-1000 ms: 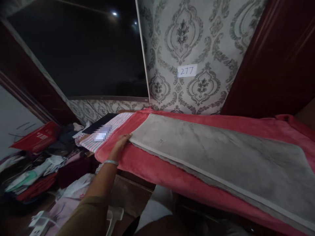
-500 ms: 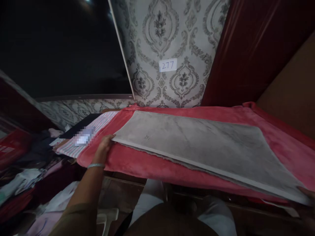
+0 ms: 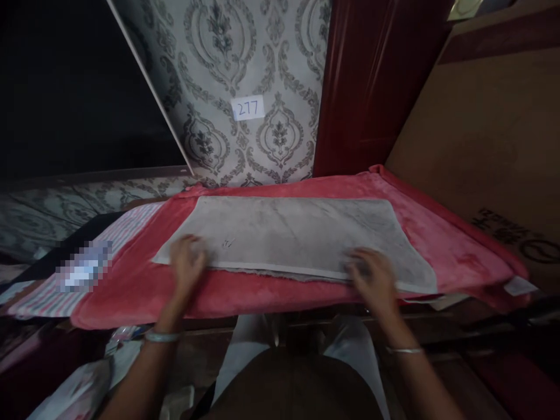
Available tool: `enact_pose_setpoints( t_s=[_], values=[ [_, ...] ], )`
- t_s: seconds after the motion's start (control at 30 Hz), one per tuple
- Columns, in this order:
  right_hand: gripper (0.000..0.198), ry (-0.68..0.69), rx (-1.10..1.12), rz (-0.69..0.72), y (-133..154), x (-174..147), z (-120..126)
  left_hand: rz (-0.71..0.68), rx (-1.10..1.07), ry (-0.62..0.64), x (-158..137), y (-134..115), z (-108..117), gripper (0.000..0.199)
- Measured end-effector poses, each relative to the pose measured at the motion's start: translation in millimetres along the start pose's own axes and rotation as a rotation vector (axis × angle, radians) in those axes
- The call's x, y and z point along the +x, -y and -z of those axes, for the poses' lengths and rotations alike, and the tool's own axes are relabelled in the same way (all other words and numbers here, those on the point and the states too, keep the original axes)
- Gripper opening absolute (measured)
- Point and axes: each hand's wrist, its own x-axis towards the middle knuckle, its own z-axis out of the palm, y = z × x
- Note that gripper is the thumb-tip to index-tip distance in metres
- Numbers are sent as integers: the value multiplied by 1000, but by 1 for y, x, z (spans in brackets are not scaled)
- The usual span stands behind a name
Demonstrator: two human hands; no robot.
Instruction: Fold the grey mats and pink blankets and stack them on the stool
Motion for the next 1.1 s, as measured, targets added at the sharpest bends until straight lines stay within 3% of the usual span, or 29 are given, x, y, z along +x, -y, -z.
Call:
enact_pose_setpoints(
  t_s=[0.1,0.13,0.2,0.3,0.63,0.83,1.1],
  values=[
    [29,251,129,202,52,3,-53,-402,5,365,-29,-41,-54,37],
    [29,329,136,235,62,2,-66,-463,8,428,-37,-52,-68,40],
    [34,438,97,250,72,-3,-84,-506,13,519,-48,-65,-86,45],
    [37,476,25,205,71,-11,-93,-489,17,581,-54,-67,-91,48],
    [27,372,106,97,69,-14,-97,-526,34,506,-55,-58,-92,28],
    [31,252,154,127,77,-29,-97,-601,86,419,-58,-55,-91,25],
    [27,212,119,196,80,-42,-91,-682,86,406,-62,-61,-83,22]
  ],
)
